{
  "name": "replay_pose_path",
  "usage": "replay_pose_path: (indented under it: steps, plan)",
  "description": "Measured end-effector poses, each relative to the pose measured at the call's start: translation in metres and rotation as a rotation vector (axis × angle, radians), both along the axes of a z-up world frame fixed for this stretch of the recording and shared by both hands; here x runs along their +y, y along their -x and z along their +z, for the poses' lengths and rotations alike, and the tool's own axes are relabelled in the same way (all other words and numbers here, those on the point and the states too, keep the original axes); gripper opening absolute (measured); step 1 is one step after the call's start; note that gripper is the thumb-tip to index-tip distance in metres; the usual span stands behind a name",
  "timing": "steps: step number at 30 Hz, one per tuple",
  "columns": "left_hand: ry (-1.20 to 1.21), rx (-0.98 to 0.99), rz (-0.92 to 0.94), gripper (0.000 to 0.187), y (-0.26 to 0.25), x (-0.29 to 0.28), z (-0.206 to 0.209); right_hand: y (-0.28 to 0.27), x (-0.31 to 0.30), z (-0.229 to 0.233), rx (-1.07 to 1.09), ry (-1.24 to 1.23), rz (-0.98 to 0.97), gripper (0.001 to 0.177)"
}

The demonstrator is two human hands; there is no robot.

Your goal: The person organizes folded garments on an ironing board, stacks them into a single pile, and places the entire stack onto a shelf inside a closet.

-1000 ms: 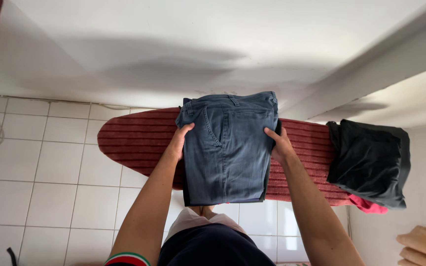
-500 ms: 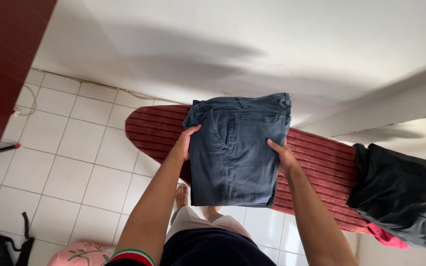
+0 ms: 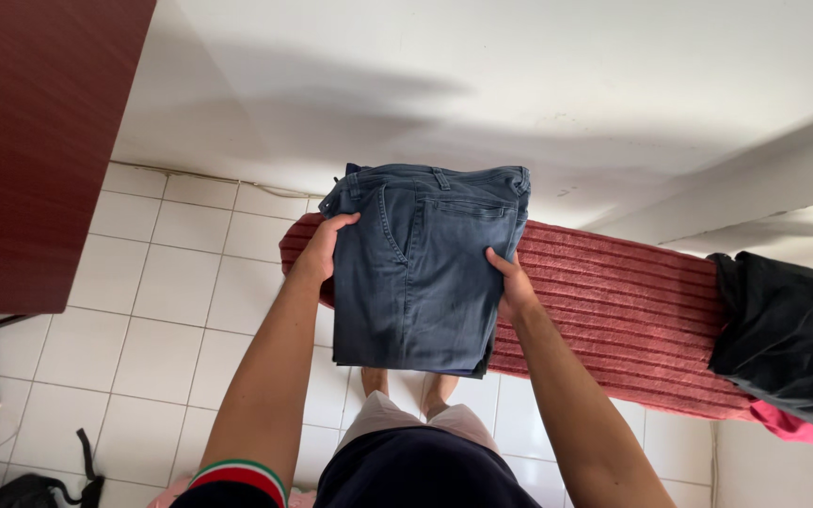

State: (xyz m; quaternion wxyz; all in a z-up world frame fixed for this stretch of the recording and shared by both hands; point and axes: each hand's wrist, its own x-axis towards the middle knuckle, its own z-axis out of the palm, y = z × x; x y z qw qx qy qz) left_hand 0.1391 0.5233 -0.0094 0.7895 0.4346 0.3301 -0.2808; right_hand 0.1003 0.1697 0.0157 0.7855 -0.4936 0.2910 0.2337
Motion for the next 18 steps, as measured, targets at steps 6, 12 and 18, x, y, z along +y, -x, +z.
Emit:
replay_pose_path:
  steps: [6,12,18]
  plan:
    - [0.021,-0.169,0.014,0.061,-0.002,0.002,-0.007,-0.009,-0.018,-0.022,-0.232,0.008,-0.046,0.074]
    - [-0.244,-0.408,-0.026,0.069,0.013,-0.010,0.022,-0.011,-0.025,-0.030,-0.242,0.417,0.103,0.063]
    - [-1.171,-0.662,0.089,0.099,0.033,-0.045,0.023,-0.008,0.000,0.010,-0.344,1.191,0.140,0.087]
